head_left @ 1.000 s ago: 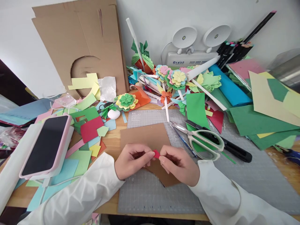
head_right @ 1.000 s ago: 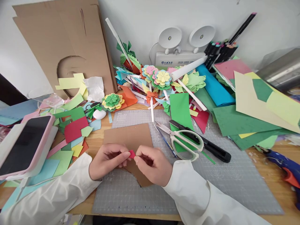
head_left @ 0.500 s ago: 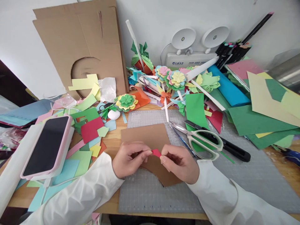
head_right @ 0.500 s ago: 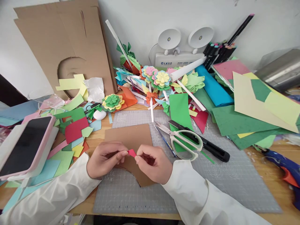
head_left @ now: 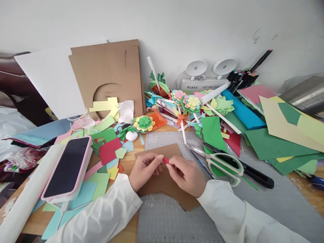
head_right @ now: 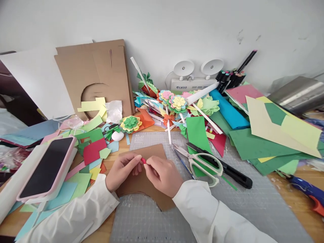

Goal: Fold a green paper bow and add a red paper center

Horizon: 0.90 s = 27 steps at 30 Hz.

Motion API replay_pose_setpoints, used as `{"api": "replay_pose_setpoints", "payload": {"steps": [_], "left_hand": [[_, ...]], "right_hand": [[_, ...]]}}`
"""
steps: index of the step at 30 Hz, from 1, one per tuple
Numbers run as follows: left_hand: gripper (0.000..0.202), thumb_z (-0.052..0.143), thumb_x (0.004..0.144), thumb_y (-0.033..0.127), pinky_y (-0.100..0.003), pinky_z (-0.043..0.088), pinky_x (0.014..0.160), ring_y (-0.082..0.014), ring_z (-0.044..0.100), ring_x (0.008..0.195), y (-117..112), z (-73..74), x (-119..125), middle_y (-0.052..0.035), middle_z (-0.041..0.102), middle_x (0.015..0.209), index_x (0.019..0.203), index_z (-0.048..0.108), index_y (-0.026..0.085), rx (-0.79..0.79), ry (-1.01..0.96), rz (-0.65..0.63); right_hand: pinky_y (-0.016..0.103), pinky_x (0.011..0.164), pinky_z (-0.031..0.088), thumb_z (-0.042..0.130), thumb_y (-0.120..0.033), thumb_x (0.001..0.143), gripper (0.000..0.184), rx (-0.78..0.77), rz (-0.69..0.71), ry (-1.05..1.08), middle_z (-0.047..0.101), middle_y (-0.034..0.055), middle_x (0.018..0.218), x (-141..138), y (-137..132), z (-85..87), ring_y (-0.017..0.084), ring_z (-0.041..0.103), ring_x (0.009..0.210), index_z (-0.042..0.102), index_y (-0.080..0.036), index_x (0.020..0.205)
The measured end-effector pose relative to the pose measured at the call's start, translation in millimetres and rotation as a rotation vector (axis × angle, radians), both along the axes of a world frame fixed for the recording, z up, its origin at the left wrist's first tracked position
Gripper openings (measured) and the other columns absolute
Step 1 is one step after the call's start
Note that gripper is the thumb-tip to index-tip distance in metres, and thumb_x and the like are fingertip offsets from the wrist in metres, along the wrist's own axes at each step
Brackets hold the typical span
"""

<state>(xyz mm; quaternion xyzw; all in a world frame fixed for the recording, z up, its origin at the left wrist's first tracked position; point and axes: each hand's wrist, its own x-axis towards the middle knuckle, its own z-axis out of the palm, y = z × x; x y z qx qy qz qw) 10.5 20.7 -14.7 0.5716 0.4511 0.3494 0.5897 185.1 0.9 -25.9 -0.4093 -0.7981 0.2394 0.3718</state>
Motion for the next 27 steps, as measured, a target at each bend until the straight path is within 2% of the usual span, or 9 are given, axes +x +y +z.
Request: {"api": "replay_pose_setpoints", "payload": {"steps": [5, 8, 10, 15, 18, 21, 23, 25, 27], "left_hand": [[0.038, 0.057, 0.082, 0.047, -0.020, 0.042, 0.050, -0.0090, 0.051, 0.051, -2, 0.7, 0, -0.0006, 0.056, 0.058, 0.072, 0.062, 0.010, -0.049, -0.001, -0.065], [0.037, 0.057, 0.083, 0.045, -0.020, 0.041, 0.051, -0.0094, 0.050, 0.053, -3, 2.3, -1, -0.0002, 0.054, 0.057, 0.069, 0.061, 0.011, -0.053, -0.021, -0.114], [0.037, 0.055, 0.085, 0.043, -0.021, 0.040, 0.051, -0.0096, 0.050, 0.053, -5, 3.1, -1, -0.0005, 0.053, 0.058, 0.069, 0.061, 0.010, -0.061, -0.055, -0.161], [0.032, 0.051, 0.088, 0.039, -0.023, 0.040, 0.055, -0.0103, 0.050, 0.055, -8, 1.7, -2, -0.0027, 0.056, 0.063, 0.077, 0.060, 0.010, -0.157, -0.238, -0.262], [0.028, 0.052, 0.087, 0.036, -0.023, 0.041, 0.056, -0.0107, 0.050, 0.057, -10, 0.2, -1, -0.0034, 0.057, 0.066, 0.082, 0.060, 0.010, -0.191, -0.285, -0.267], [0.028, 0.052, 0.087, 0.036, -0.023, 0.041, 0.056, -0.0102, 0.049, 0.056, -11, -0.1, 0, -0.0022, 0.055, 0.064, 0.080, 0.058, 0.010, -0.166, -0.241, -0.248], [0.029, 0.050, 0.088, 0.038, -0.022, 0.040, 0.055, -0.0098, 0.047, 0.055, -13, 0.0, 1, -0.0010, 0.053, 0.062, 0.077, 0.056, 0.011, -0.134, -0.183, -0.238], [0.031, 0.047, 0.089, 0.039, -0.022, 0.040, 0.054, -0.0097, 0.046, 0.054, -14, 0.3, 2, -0.0002, 0.051, 0.060, 0.075, 0.055, 0.012, -0.094, -0.123, -0.238], [0.032, 0.046, 0.089, 0.040, -0.022, 0.040, 0.053, -0.0099, 0.045, 0.053, -14, 1.1, 2, 0.0004, 0.050, 0.060, 0.073, 0.053, 0.013, -0.074, -0.082, -0.247]], "right_hand": [[0.026, 0.054, 0.029, 0.045, -0.016, 0.091, 0.020, 0.071, 0.032, -0.057, 0.044, -0.0022, 0.062, 4, -5, -12.2, 0.011, 0.039, 0.054, 0.049, -0.019, 0.073], [0.025, 0.053, 0.030, 0.048, -0.020, 0.091, 0.018, 0.006, 0.059, -0.041, 0.045, -0.0024, 0.062, 8, -8, -10.0, 0.010, 0.040, 0.053, 0.051, -0.019, 0.073], [0.024, 0.051, 0.032, 0.051, -0.024, 0.090, 0.017, -0.145, 0.082, 0.031, 0.047, -0.0027, 0.062, 10, -10, -5.1, 0.010, 0.042, 0.052, 0.053, -0.019, 0.074], [0.022, 0.045, 0.035, 0.055, -0.038, 0.086, 0.024, -0.709, 0.184, 0.329, 0.053, -0.0022, 0.060, 13, -8, 6.6, 0.008, 0.045, 0.046, 0.053, -0.018, 0.073], [0.021, 0.042, 0.033, 0.054, -0.045, 0.085, 0.031, -0.873, 0.239, 0.464, 0.055, -0.0013, 0.061, 14, -5, 8.0, 0.007, 0.043, 0.042, 0.053, -0.017, 0.074], [0.021, 0.042, 0.032, 0.053, -0.045, 0.087, 0.032, -0.910, 0.266, 0.499, 0.054, -0.0019, 0.059, 13, -5, 6.2, 0.006, 0.041, 0.041, 0.051, -0.017, 0.072], [0.020, 0.043, 0.034, 0.053, -0.040, 0.088, 0.024, -0.879, 0.253, 0.523, 0.054, -0.0019, 0.064, 12, -7, 4.6, 0.006, 0.043, 0.045, 0.051, -0.018, 0.078], [0.021, 0.047, 0.038, 0.056, -0.032, 0.087, 0.014, -0.761, 0.199, 0.538, 0.057, -0.0006, 0.074, 12, -10, 3.8, 0.009, 0.049, 0.054, 0.051, -0.020, 0.093], [0.023, 0.053, 0.043, 0.058, -0.024, 0.086, 0.019, -0.587, 0.176, 0.495, 0.058, 0.0013, 0.084, 12, -13, 4.1, 0.011, 0.054, 0.064, 0.050, -0.022, 0.103]]}}
